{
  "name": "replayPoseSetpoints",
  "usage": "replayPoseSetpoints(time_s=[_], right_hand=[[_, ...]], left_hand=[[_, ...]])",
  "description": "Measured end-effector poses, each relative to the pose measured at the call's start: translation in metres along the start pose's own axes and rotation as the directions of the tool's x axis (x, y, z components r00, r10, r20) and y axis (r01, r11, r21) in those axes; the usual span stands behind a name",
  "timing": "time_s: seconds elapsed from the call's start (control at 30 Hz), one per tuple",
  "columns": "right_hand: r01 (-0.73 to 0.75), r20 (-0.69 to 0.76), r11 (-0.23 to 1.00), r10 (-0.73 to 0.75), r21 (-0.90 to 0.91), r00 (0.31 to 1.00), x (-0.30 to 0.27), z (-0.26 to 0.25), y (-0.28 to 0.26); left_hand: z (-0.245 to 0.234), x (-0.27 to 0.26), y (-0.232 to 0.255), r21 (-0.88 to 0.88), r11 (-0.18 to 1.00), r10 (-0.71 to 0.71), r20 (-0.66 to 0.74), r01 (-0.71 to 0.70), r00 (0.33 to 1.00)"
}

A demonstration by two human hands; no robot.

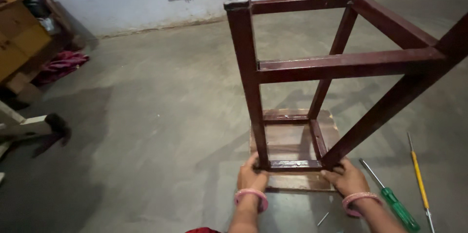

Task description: The person attaches a metal bracket to the underside of a wooden stool frame using a screwdriver. They position the bracket, insert screws, and tighten them to secure the bracket to the frame.

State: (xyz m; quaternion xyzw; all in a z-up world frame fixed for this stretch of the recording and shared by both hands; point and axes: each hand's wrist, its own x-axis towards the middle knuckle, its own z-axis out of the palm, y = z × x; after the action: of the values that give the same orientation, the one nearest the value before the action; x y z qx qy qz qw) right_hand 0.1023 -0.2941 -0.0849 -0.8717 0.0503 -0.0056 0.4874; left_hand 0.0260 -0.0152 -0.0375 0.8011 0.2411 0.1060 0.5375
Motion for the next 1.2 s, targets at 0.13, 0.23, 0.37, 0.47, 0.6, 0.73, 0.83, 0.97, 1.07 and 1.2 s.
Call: replayPoseSetpoints(time_s=[0.13, 0.23, 0.37, 0.47, 0.6, 0.73, 0.83, 0.97, 1.07, 1.2], right_hand=[[-0.093, 0.016, 0.959, 0.101, -0.268, 0.995, -0.004, -0.012, -0.026], [-0.111, 0.024, 0.949, 0.124, -0.294, 0.992, 0.0, -0.018, -0.031], [-0.041, 0.056, 0.912, 0.07, -0.408, 0.996, 0.009, -0.02, -0.034], [-0.021, 0.015, 0.894, 0.031, -0.448, 0.999, 0.009, -0.02, -0.032], [-0.025, -0.023, 0.897, 0.017, -0.44, 1.0, 0.008, -0.022, -0.039], [-0.056, 0.011, 0.862, 0.071, -0.504, 0.997, 0.003, -0.032, -0.047], [-0.004, 0.079, 0.863, 0.051, -0.506, 0.996, -0.005, -0.049, -0.051], [0.021, 0.088, 0.94, 0.009, -0.34, 0.996, -0.032, -0.082, -0.034], [-0.005, -0.014, 0.945, 0.0, -0.327, 1.0, -0.054, -0.125, -0.012], [-0.155, -0.13, 0.901, 0.11, -0.405, 0.985, -0.093, -0.171, 0.012]], left_hand=[[-0.009, -0.016, 0.024, -0.029, 0.987, -0.154, 0.045, 0.156, 0.987], [-0.007, -0.008, 0.031, 0.097, 0.989, -0.11, 0.006, 0.109, 0.994], [-0.005, 0.001, 0.026, 0.148, 0.989, -0.009, 0.011, 0.008, 1.0], [-0.002, 0.004, 0.026, 0.117, 0.993, -0.038, 0.031, 0.034, 0.999], [0.0, 0.005, 0.034, 0.161, 0.985, -0.077, 0.076, 0.064, 0.994], [0.002, 0.001, 0.036, 0.164, 0.983, -0.094, 0.066, 0.082, 0.993], [0.0, -0.006, 0.037, 0.257, 0.966, -0.064, 0.076, 0.043, 0.995], [-0.011, -0.029, 0.038, 0.266, 0.964, -0.026, 0.108, -0.004, 0.994], [-0.019, -0.049, 0.053, 0.359, 0.933, -0.083, 0.118, 0.036, 0.99], [-0.033, -0.087, 0.085, 0.46, 0.887, -0.128, 0.184, 0.03, 0.974]])
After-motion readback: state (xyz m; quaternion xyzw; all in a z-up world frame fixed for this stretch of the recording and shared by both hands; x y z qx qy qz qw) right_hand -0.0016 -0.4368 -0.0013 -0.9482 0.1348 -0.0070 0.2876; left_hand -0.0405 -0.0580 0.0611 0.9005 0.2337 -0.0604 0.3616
